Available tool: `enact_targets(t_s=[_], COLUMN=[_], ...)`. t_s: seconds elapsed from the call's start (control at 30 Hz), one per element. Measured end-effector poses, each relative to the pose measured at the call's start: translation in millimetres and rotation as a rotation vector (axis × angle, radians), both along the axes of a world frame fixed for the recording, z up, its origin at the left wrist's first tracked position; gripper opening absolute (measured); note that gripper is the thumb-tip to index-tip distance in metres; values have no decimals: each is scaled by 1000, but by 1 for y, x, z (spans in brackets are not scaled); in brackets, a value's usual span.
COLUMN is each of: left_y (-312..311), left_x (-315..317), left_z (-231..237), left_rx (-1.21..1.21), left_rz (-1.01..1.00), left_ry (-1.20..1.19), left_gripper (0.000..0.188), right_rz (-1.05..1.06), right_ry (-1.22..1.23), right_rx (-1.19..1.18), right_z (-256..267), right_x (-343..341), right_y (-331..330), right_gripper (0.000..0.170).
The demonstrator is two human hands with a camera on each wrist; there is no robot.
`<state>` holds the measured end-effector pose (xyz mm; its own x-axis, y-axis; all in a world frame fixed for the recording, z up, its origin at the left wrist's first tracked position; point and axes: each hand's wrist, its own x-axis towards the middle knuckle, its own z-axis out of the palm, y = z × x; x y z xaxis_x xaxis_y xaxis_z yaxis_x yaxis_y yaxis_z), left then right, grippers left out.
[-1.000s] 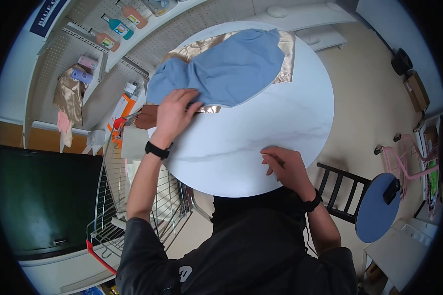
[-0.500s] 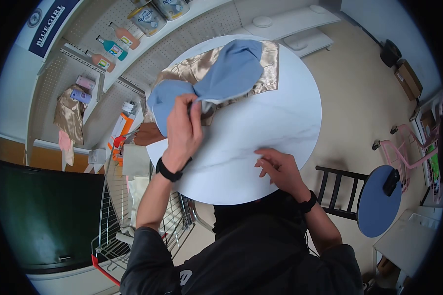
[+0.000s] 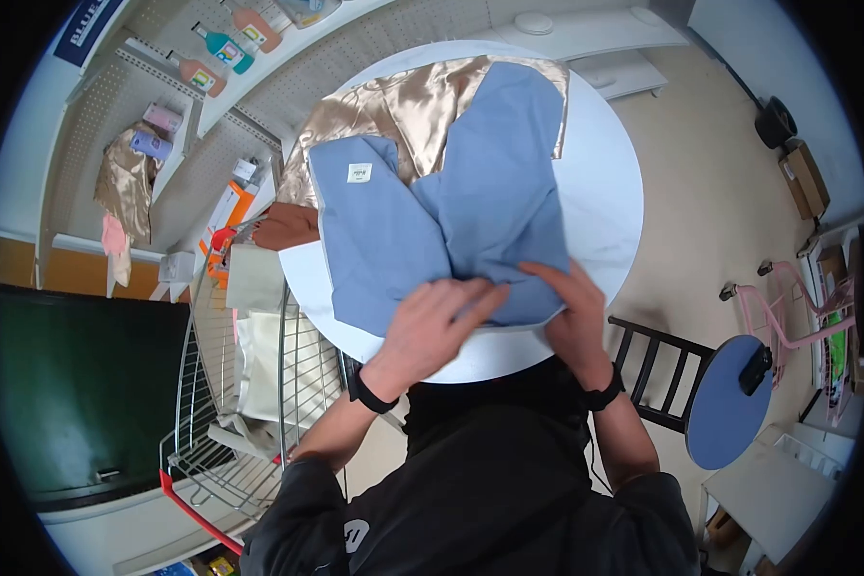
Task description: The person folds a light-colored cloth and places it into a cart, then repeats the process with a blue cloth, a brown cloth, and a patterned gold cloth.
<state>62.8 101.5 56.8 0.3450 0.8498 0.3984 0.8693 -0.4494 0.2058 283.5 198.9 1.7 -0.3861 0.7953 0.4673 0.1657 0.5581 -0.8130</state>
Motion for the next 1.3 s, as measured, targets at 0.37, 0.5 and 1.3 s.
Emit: enact_targets(t_s=[0.37,0.5,1.3], left_y=[-35,-61,-147], left_x=[-78,-100,-219], left_z=[5,8,163], left_rx=[269,357,77], left_rz=[585,674,673], left_ry=[-149,-118,-511], left_gripper=[51,43,38], right_rz=[-279,-422,-302], right_ry=[-101,-103,-641], right_rx=[525,545,958], right_z=[60,63,160], right_x=[32,44,105], right_y=[24,27,91], right_gripper=[29,24,32])
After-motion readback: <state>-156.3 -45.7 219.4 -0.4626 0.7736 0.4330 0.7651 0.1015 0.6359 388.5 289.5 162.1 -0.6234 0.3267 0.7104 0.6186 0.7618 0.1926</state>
